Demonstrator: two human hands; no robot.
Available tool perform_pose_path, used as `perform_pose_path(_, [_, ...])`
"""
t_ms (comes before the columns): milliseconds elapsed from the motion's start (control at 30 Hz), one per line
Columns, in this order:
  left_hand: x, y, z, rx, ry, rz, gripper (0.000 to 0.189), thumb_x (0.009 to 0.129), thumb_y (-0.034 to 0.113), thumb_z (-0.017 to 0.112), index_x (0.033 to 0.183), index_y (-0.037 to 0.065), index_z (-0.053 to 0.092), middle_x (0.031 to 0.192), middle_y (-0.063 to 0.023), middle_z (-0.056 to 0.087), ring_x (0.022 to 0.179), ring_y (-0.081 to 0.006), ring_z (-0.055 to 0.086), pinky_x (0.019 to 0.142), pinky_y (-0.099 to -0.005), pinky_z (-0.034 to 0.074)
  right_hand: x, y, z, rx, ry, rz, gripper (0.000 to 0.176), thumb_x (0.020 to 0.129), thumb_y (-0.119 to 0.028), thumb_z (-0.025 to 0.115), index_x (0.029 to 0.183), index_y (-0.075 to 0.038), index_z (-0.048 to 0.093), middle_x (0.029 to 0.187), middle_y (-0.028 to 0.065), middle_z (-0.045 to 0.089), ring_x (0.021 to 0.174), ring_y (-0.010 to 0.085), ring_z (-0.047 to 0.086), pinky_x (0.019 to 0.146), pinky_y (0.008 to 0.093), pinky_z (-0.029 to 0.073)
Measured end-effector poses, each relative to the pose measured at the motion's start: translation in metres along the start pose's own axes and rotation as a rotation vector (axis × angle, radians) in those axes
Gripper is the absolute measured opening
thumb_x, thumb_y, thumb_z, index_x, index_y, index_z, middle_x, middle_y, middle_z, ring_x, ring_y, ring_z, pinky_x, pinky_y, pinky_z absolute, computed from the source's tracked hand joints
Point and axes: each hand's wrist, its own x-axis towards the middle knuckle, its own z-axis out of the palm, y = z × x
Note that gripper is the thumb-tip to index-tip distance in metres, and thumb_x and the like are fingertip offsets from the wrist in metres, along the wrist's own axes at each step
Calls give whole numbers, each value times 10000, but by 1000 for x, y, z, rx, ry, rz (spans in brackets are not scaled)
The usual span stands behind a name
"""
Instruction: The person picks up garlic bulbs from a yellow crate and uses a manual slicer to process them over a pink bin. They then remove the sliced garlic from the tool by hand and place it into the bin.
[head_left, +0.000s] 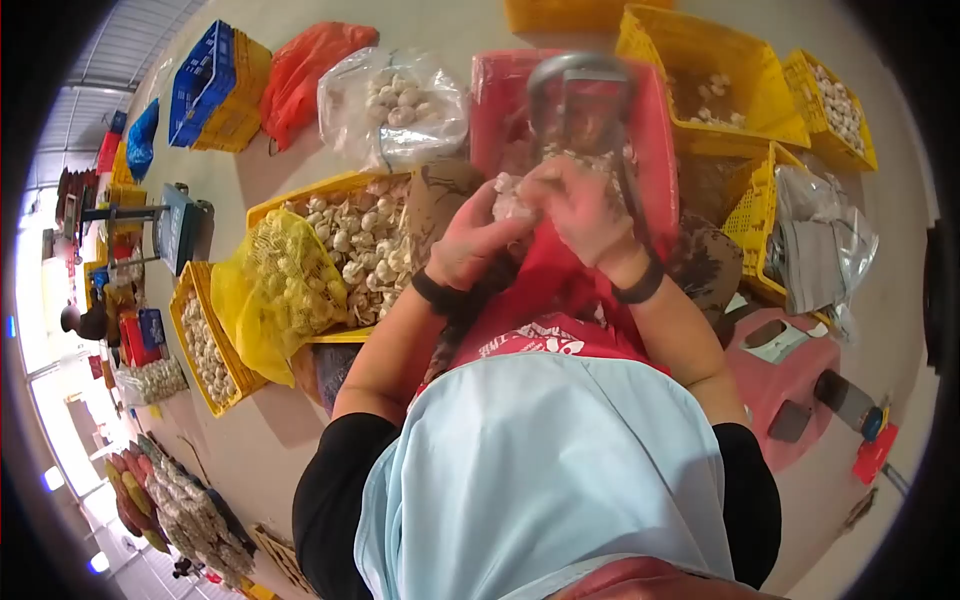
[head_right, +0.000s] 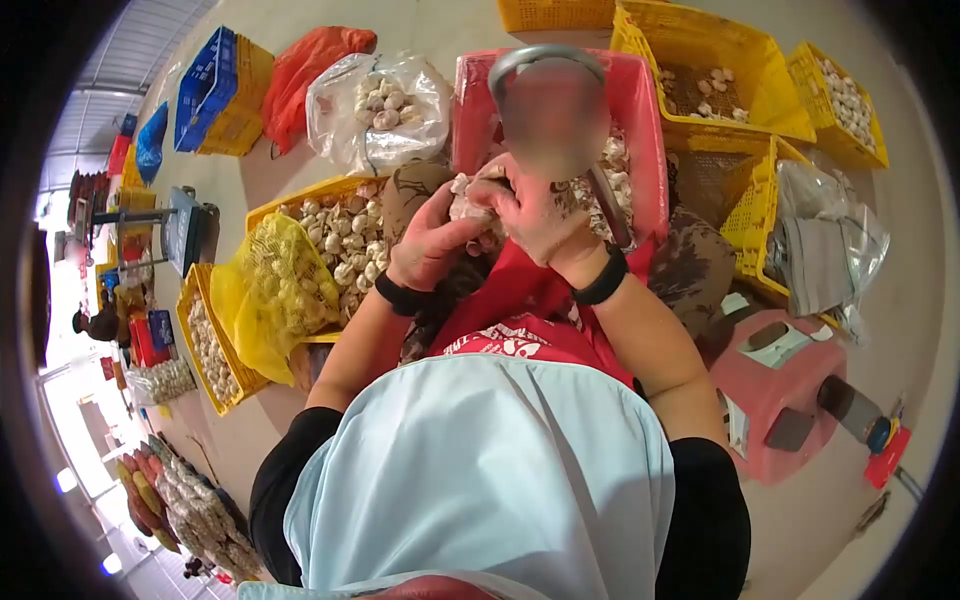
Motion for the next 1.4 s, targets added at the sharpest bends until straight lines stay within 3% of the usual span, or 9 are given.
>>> perform_pose_path(233, [33, -43, 10, -36, 127, -226, 280, 940, 285, 448, 1026, 51, 577, 815, -59, 594, 598, -112, 491, 495, -227, 356, -23, 3, -37, -724, 385, -337, 351, 811, -177, 711, 1113, -63, 574, 1008, 148, 589, 967, 381, 571, 814, 465, 456])
perform_pose_path(367, [43, -72, -2, -284, 165, -325, 300, 937, 301, 456, 919, 35, 595, 781, -79, 608, 590, -129, 508, 481, -229, 355, -66, 84, -65, -501, 261, 65, 512, 850, -82, 595, 1323, -26, 409, 1280, 205, 497, 1157, 411, 494, 954, 504, 396])
perform_pose_path(500, [49, -80, -10, -90, -12, -329, 295, 922, 293, 478, 887, 34, 615, 766, -75, 614, 573, -134, 507, 482, -238, 359, -62, 27, -81, -442, -75, 452, 338, 918, -78, 476, 1225, 23, 376, 1023, 199, 654, 955, 364, 639, 810, 435, 500])
perform_pose_path(533, [49, -79, -7, -147, 24, -377, 295, 919, 293, 481, 888, 34, 619, 768, -73, 618, 570, -133, 506, 482, -239, 359, -60, 25, -79, -351, -37, 269, 244, 945, -95, 440, 1161, -8, 366, 826, 124, 669, 662, 264, 640, 604, 365, 513])
perform_pose_path(767, [78, -51, 11, -13, -14, -264, 300, 921, 303, 471, 917, 51, 634, 778, -56, 627, 571, -127, 505, 491, -240, 365, -54, -17, -93, -11, -110, 680, 152, 967, -130, 430, 1071, -68, 339, 802, 62, 609, 457, 105, 438, 385, 276, 372])
perform_pose_path(1133, [97, -36, 5, 165, -130, -180, 243, 865, 193, 614, 1052, 39, 595, 842, 5, 578, 710, -83, 517, 626, -216, 408, -58, 118, -68, -508, 158, -41, 457, 935, -161, 538, 1317, -5, 343, 991, 214, 636, 926, 343, 628, 854, 432, 475])
perform_pose_path(1233, [87, -61, -6, 94, -89, -74, 345, 859, 199, 642, 1157, 44, 562, 906, 2, 600, 743, -75, 524, 640, -201, 404, -65, 109, -65, -538, 211, 104, 578, 892, -248, 634, 1365, -29, 384, 1221, 222, 532, 1096, 373, 544, 917, 447, 434])
perform_pose_path(1300, [72, -61, -13, 58, -100, -155, 440, 860, 171, 668, 1249, 46, 503, 992, -33, 630, 796, -123, 574, 673, -249, 456, -71, 78, -58, -1061, 273, -7, 647, 866, -283, 670, 1397, -50, 382, 1311, 197, 476, 1165, 369, 498, 961, 441, 407])
perform_pose_path(1400, [56, -79, -11, 181, -75, 62, 455, 842, 162, 689, 1223, 29, 479, 968, -87, 641, 823, -219, 612, 690, -321, 492, -73, 57, -29, -692, 178, -158, 672, 827, -295, 699, 1394, -71, 416, 1379, 170, 426, 1204, 356, 462, 1011, 429, 383])
